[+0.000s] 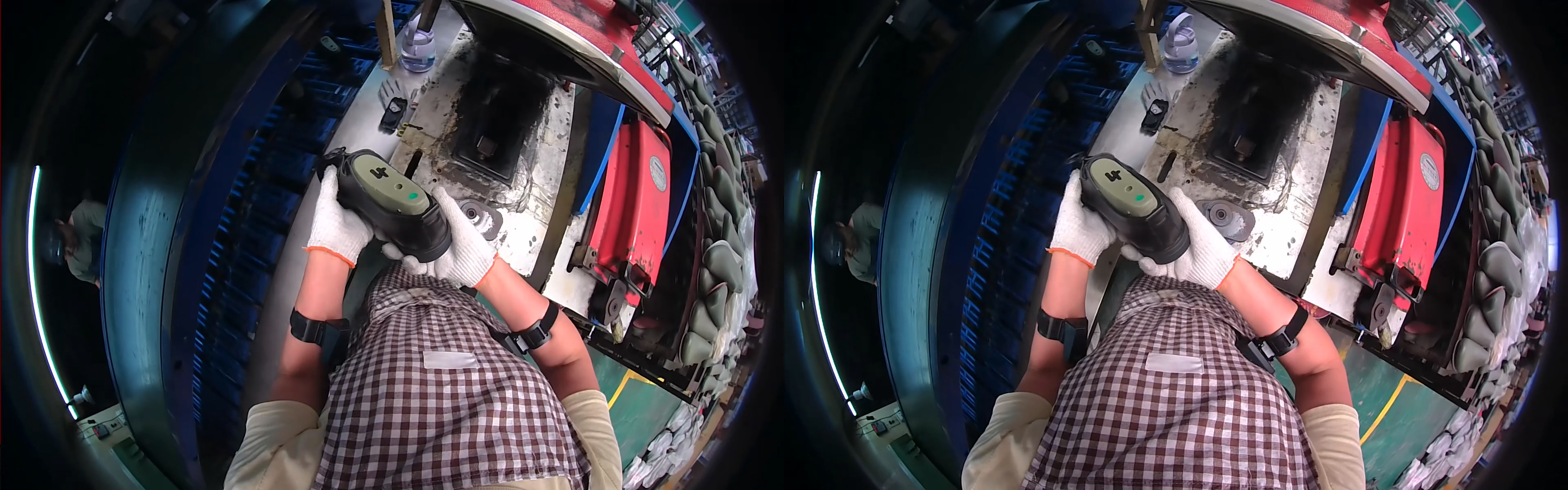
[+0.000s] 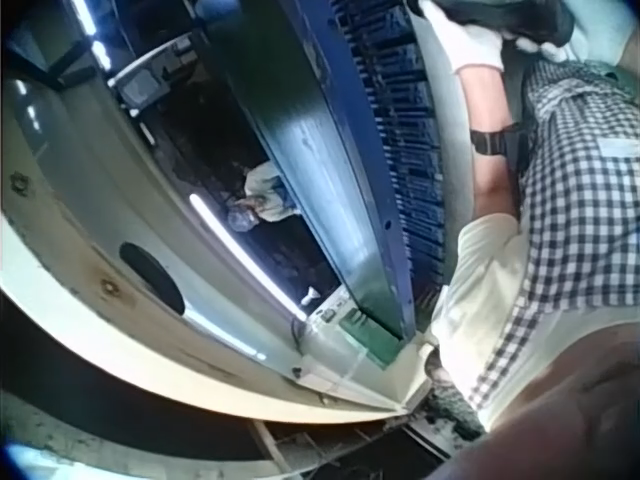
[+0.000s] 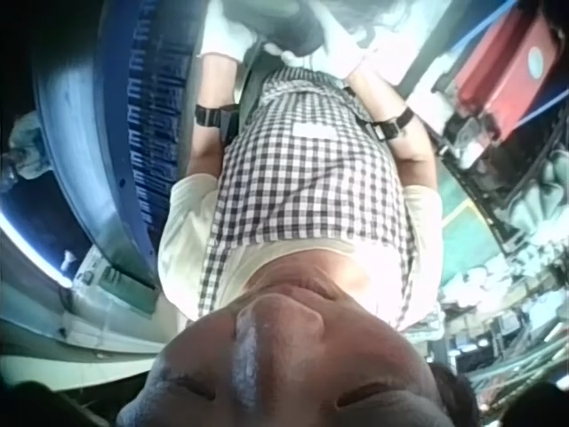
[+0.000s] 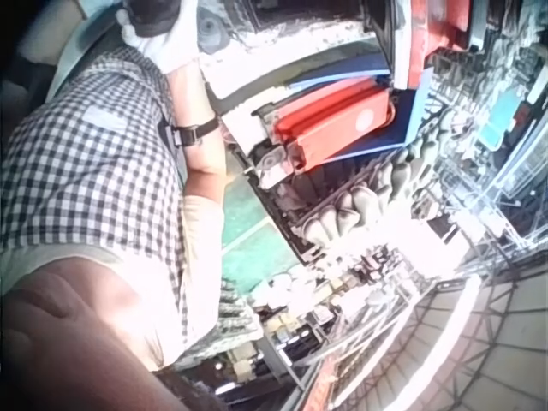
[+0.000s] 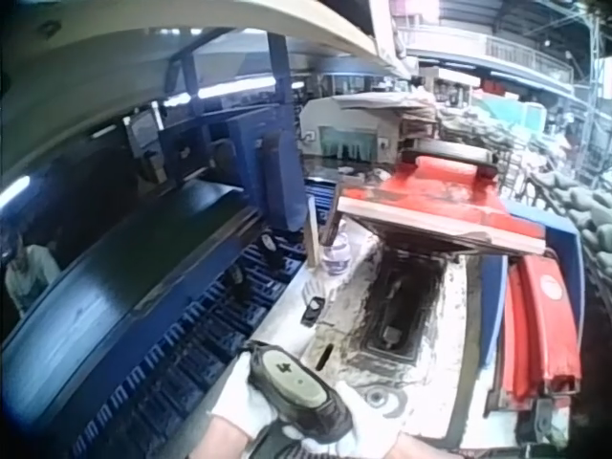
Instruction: The person is manufacturing shoes in a factory, putting shoes in a machine and then on a conveyor belt.
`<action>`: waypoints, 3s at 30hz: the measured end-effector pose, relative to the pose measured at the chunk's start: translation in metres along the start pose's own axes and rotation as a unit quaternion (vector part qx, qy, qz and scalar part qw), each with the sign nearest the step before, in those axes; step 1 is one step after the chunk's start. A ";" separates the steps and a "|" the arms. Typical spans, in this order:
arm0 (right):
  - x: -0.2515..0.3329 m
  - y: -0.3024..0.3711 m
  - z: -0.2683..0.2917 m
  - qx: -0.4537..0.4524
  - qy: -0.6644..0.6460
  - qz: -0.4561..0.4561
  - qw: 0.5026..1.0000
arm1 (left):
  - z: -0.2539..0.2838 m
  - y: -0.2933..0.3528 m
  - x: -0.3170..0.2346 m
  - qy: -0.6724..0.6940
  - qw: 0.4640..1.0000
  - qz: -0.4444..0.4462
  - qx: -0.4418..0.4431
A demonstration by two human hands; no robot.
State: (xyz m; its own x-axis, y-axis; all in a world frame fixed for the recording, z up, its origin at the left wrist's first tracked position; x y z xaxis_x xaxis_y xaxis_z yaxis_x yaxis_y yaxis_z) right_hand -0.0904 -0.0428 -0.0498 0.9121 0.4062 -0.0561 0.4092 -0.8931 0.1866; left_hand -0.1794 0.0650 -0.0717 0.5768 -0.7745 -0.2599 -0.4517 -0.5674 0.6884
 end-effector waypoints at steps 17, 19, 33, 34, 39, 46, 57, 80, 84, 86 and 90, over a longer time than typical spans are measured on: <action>0.007 -0.002 0.022 0.004 0.098 0.045 0.994 | -0.016 0.024 -0.011 -0.107 0.982 -0.127 0.094; 0.009 -0.005 0.015 -0.023 0.115 0.074 0.990 | -0.019 0.031 -0.010 -0.129 0.980 -0.130 0.077; 0.027 -0.031 0.008 -0.055 0.365 0.154 0.916 | 0.004 0.042 -0.013 -0.279 0.940 -0.127 0.147; 0.027 -0.033 0.009 -0.050 0.389 0.151 0.907 | 0.006 0.042 -0.016 -0.288 0.937 -0.125 0.154; 0.025 -0.048 -0.009 -0.044 0.432 0.174 0.884 | 0.023 0.036 -0.023 -0.265 0.944 -0.115 0.158; 0.030 -0.064 -0.012 -0.054 0.486 0.188 0.852 | 0.029 0.027 -0.029 -0.221 0.963 -0.100 0.118; 0.030 -0.082 -0.007 -0.139 0.545 0.157 0.811 | 0.031 0.027 -0.033 -0.268 0.948 -0.073 0.158; 0.111 0.036 0.000 -0.343 0.864 0.330 0.166 | 0.193 -0.188 -0.239 -0.326 0.891 -0.222 -0.223; 0.116 0.044 0.008 -0.359 0.860 0.331 0.150 | 0.155 -0.226 -0.274 -0.372 0.856 -0.262 -0.245; 0.117 0.045 0.011 -0.364 0.862 0.323 0.145 | 0.140 -0.240 -0.298 -0.372 0.836 -0.321 -0.243; 0.114 0.033 0.005 -0.339 0.862 0.334 0.174 | 0.175 -0.244 -0.405 -0.497 0.700 -0.347 -0.378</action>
State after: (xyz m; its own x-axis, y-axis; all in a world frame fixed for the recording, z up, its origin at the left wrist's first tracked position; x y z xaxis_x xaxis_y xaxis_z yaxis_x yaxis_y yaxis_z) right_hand 0.0275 -0.0268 -0.0548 -0.8518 0.2317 0.4698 -0.4040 -0.8614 -0.3078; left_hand -0.4218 0.4678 -0.2526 -0.4494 -0.4112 -0.7930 0.4084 -0.8841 0.2269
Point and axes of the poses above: each hand's wrist, its own y-axis away from the middle knuckle, its own z-axis out of the back of the hand, x = y × z, the point moved 9 cm from there along -y, towards the middle knuckle, and after that the axes turned 8 degrees about z, right-handed, at the moved point
